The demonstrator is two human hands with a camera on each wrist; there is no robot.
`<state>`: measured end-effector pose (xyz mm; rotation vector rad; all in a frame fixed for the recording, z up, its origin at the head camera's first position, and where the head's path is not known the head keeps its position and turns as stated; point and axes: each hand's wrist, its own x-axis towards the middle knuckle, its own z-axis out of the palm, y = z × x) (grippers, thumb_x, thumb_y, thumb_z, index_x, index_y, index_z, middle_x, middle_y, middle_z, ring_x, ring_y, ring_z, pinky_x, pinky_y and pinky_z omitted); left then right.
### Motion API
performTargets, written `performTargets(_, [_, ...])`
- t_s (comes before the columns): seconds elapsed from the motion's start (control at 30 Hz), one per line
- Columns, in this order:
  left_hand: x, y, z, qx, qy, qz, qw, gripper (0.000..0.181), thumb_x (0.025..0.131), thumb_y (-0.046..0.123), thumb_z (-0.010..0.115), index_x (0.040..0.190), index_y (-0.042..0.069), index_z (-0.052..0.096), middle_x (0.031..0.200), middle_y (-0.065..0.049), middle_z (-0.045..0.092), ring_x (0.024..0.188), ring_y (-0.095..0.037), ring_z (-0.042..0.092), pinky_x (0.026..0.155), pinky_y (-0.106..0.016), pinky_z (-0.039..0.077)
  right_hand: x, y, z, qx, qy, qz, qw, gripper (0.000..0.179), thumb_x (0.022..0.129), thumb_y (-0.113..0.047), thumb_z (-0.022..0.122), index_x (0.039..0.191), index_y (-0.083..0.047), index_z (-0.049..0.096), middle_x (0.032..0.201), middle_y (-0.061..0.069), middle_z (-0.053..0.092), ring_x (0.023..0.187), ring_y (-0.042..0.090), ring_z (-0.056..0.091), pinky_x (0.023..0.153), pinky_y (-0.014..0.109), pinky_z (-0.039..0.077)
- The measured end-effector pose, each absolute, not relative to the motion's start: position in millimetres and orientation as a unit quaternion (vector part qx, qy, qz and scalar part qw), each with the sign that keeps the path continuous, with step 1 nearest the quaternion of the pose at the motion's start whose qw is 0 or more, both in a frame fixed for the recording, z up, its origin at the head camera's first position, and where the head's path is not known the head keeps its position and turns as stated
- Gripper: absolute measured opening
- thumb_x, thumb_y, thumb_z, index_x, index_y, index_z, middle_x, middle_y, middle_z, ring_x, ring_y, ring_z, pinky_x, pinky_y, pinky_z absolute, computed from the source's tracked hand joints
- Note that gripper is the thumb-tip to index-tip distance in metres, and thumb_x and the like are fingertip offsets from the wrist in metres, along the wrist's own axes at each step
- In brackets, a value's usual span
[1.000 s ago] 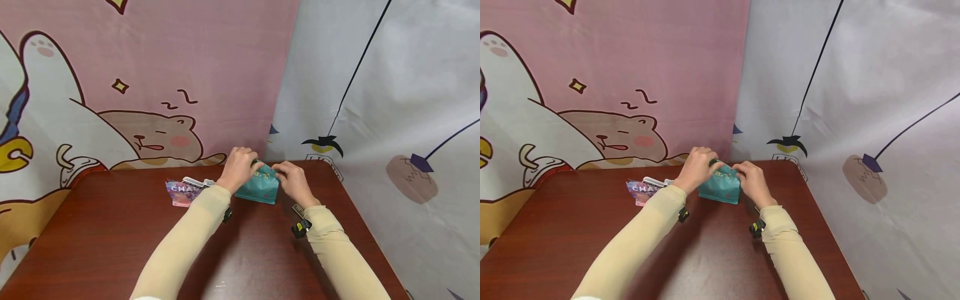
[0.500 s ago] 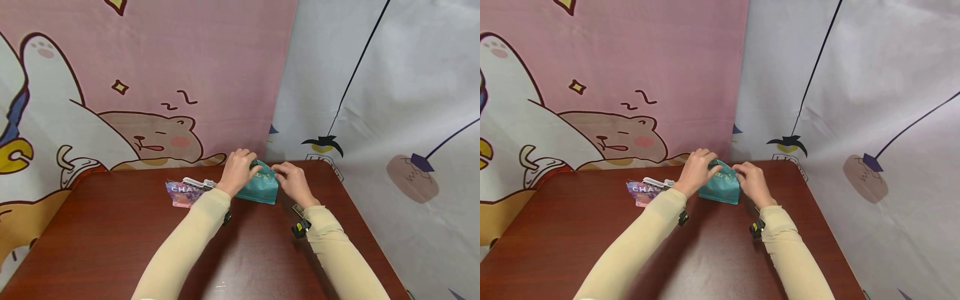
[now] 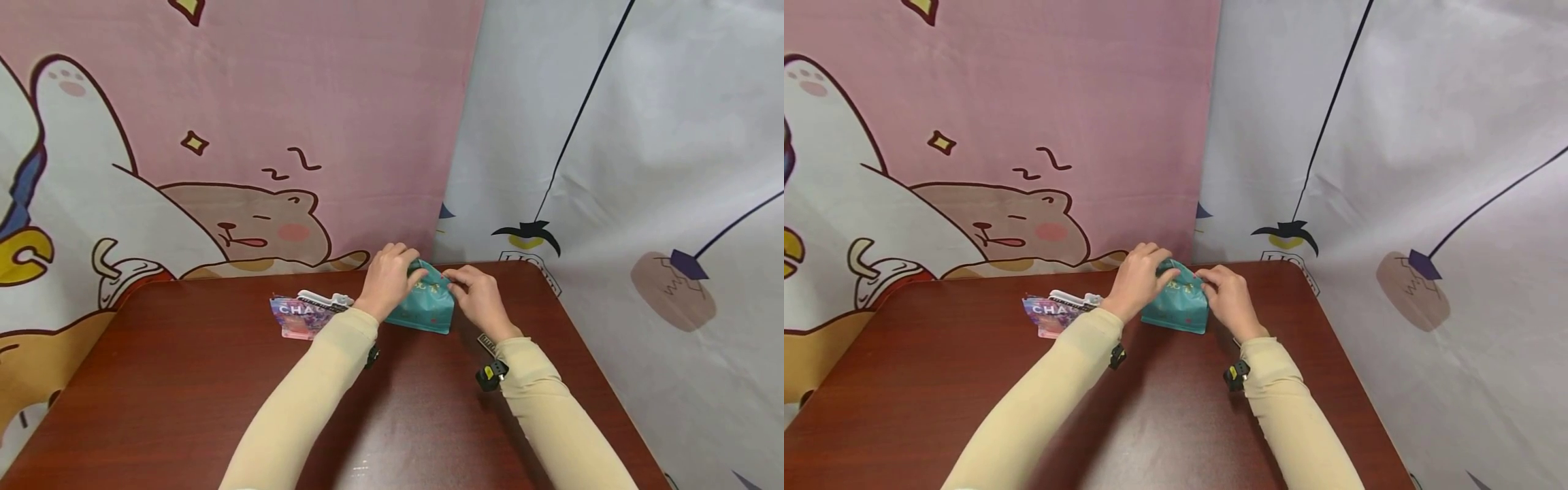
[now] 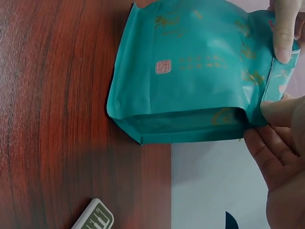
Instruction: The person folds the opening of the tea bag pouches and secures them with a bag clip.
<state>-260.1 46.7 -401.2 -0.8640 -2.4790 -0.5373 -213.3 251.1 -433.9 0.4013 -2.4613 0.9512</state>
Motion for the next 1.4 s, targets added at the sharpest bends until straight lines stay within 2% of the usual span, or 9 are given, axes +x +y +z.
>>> performTargets(0.3, [-262.0,47.0,-402.5,-0.306,-0.903,-0.208,0.218,0.034,0.096,0.034,0.075,0.117,0.008,0.075,0.107,-0.008,0.07,0.099,-0.026,0.063,0.09,-0.038,0.053,-209.0,247.4,-430.3,0.126,-0.902,0.342,0.232,0.024,0.09,0.006,0.075,0.112,0.0,0.078,0.102,0.017,0.073,0.078,0.028,0.066,0.068,0.042,0.053])
performTargets(0.63, [-261.7,46.5,-402.8,-0.307,-0.901,-0.215,0.22,0.033,0.095,0.033,0.076,0.116,0.008,0.075,0.107,-0.008,0.071,0.098,-0.027,0.063,0.09,-0.038,0.053,-204.6,247.8,-425.5,0.125,-0.901,0.349,0.225,0.023,0.09,0.006,0.074,0.113,0.002,0.077,0.104,0.019,0.072,0.086,0.032,0.07,0.076,0.047,0.059])
performTargets(1.4, [-259.9,46.0,-401.3,-0.31,-0.899,-0.228,0.208,0.033,0.094,0.032,0.077,0.116,0.008,0.075,0.107,-0.009,0.07,0.098,-0.027,0.062,0.091,-0.039,0.053,-190.9,259.7,-424.6,0.111,-0.915,0.34,0.184,0.026,0.094,-0.001,0.073,0.119,-0.001,0.075,0.109,0.018,0.071,0.085,0.03,0.065,0.078,0.046,0.056])
